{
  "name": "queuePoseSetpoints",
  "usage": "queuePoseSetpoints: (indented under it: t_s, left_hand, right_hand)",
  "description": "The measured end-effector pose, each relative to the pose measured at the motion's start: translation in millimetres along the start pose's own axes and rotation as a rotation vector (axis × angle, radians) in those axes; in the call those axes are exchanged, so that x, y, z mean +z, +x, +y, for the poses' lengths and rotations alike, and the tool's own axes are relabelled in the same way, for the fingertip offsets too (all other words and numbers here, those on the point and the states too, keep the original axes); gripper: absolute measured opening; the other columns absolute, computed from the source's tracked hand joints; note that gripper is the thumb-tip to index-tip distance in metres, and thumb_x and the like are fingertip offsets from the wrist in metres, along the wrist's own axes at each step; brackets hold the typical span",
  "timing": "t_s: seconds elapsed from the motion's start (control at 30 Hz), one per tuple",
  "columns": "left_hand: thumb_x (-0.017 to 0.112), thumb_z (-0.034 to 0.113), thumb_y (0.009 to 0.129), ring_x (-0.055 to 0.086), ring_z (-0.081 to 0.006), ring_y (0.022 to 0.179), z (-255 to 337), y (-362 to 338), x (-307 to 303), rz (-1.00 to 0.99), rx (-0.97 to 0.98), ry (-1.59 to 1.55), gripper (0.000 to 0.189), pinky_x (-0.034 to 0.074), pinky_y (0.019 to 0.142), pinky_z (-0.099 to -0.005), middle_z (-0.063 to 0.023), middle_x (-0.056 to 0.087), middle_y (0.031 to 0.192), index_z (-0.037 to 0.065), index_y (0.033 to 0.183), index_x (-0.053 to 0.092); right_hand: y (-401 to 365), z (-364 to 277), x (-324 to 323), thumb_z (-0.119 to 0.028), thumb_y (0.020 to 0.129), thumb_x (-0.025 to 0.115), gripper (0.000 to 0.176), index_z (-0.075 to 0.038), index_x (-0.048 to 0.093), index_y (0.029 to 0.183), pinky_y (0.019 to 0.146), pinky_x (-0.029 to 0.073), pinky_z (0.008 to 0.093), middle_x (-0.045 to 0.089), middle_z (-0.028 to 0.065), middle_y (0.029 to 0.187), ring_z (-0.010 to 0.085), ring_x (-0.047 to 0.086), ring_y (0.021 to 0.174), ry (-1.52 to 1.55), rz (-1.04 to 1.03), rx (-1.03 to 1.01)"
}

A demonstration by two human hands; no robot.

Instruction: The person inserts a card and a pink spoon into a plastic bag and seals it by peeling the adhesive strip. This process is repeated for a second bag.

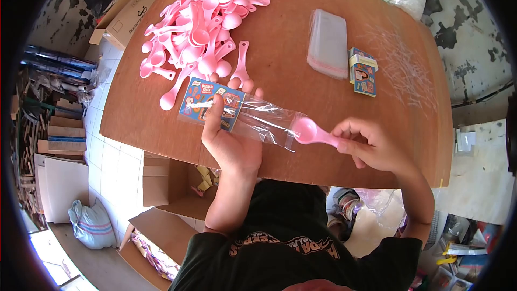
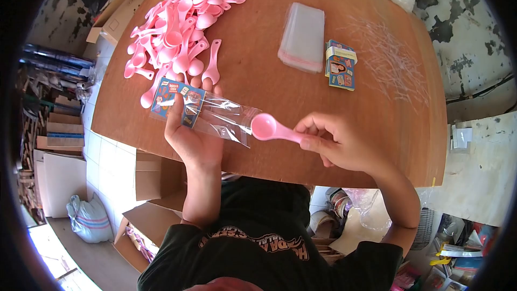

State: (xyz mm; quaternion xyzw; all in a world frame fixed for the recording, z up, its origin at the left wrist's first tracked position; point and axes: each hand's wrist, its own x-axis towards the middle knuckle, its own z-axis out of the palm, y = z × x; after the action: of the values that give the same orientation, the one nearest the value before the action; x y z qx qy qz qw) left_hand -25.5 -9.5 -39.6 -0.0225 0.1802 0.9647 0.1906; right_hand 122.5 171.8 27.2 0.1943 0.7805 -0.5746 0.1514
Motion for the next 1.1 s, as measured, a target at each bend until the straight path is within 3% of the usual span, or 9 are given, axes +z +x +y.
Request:
queuePoseSetpoints:
  t_s: [0.07,0.27,0.33,0.43,0.63,0.77,0.93,1.03,1.1]
  left_hand:
    - [0.051,0.021,0.093,0.055,-0.0282,0.108,-4.2,-0.9,0.4,-0.03,0.001,0.025,0.041,0.044,0.095,-0.0462,-0.0139,0.054,0.115,0.009,0.131,0.04]
    - [0.05,0.024,0.094,0.055,-0.0268,0.107,-16.4,-8.8,1.7,-0.063,-0.018,0.069,0.043,0.043,0.096,-0.0459,-0.0119,0.055,0.114,0.01,0.133,0.038]
    - [0.05,0.024,0.094,0.055,-0.0264,0.107,-19.2,-11.2,1.9,-0.074,-0.009,0.087,0.044,0.043,0.096,-0.0458,-0.0112,0.055,0.115,0.01,0.134,0.037]
    - [0.05,0.025,0.095,0.056,-0.0257,0.107,-21.4,-14.8,1.9,-0.086,0.002,0.123,0.044,0.044,0.095,-0.0456,-0.0102,0.055,0.115,0.011,0.135,0.036]
    - [0.049,0.025,0.096,0.055,-0.0258,0.108,-22.5,-15.8,0.5,-0.079,0.022,0.182,0.044,0.045,0.096,-0.0467,-0.0098,0.055,0.115,0.011,0.135,0.034]
    - [0.05,0.027,0.096,0.055,-0.0263,0.109,-22.0,-14.1,-0.9,-0.06,-0.069,0.125,0.046,0.046,0.095,-0.0471,-0.0105,0.054,0.115,0.011,0.135,0.034]
    - [0.051,0.03,0.095,0.055,-0.0268,0.11,-20.1,-9.6,-3.3,-0.079,-0.118,0.029,0.047,0.044,0.097,-0.0476,-0.0115,0.054,0.115,0.011,0.134,0.034]
    - [0.046,0.029,0.097,0.055,-0.0279,0.111,-20.8,-8.0,-1.6,-0.088,-0.11,-0.059,0.039,0.042,0.098,-0.0488,-0.0121,0.056,0.115,0.009,0.13,0.041]
    - [0.051,0.032,0.095,0.054,-0.0272,0.113,-21.2,-10.1,3.9,-0.04,-0.086,0.079,0.048,0.04,0.1,-0.046,-0.0117,0.054,0.114,0.012,0.135,0.033]
  right_hand:
    - [-1.6,4.0,-0.1,-0.012,0.091,0.06,0.019,0.001,0.06,0.105,0.042,0.038,0.0196,0.061,0.0038,0.077,0.0053,0.049,0.046,0.0,-0.023,-0.03]
    - [5.4,1.0,5.2,-0.01,0.093,0.056,0.023,0.003,0.057,0.112,0.049,0.041,0.0207,0.06,0.0051,0.084,0.0064,0.052,0.054,0.15,-0.091,-0.056]
    - [7.1,-0.3,7.8,-0.011,0.093,0.055,0.036,0.001,0.046,0.127,0.054,0.042,0.0203,0.062,0.0079,0.088,0.0073,0.053,0.057,0.182,-0.122,-0.109]
    - [11.2,-3.6,10.5,-0.009,0.093,0.055,0.047,-0.002,0.035,0.135,0.056,0.043,0.021,0.062,0.0097,0.088,0.0091,0.055,0.058,0.213,-0.12,-0.113]
    - [14.1,-10.1,13.1,-0.01,0.093,0.056,0.05,-0.002,0.032,0.136,0.056,0.046,0.023,0.061,0.0088,0.087,0.0104,0.057,0.061,0.314,-0.143,-0.093]
    - [17.4,-1.9,13.8,-0.013,0.093,0.057,0.051,-0.002,0.033,0.136,0.057,0.046,0.0231,0.061,0.0088,0.086,0.0106,0.058,0.062,0.363,-0.122,-0.113]
    - [19.3,5.1,14.4,-0.013,0.093,0.057,0.045,-0.003,0.038,0.132,0.058,0.048,0.0234,0.062,0.0089,0.085,0.0102,0.059,0.062,0.321,0.055,-0.131]
    - [20.8,10.1,16.5,-0.01,0.093,0.057,0.042,-0.002,0.04,0.13,0.058,0.049,0.0234,0.063,0.009,0.085,0.0102,0.06,0.063,0.25,0.195,-0.202]
    - [18.4,6.1,17.5,-0.009,0.093,0.056,0.041,-0.002,0.04,0.13,0.058,0.049,0.0233,0.063,0.0092,0.085,0.0103,0.06,0.063,0.255,0.191,-0.2]
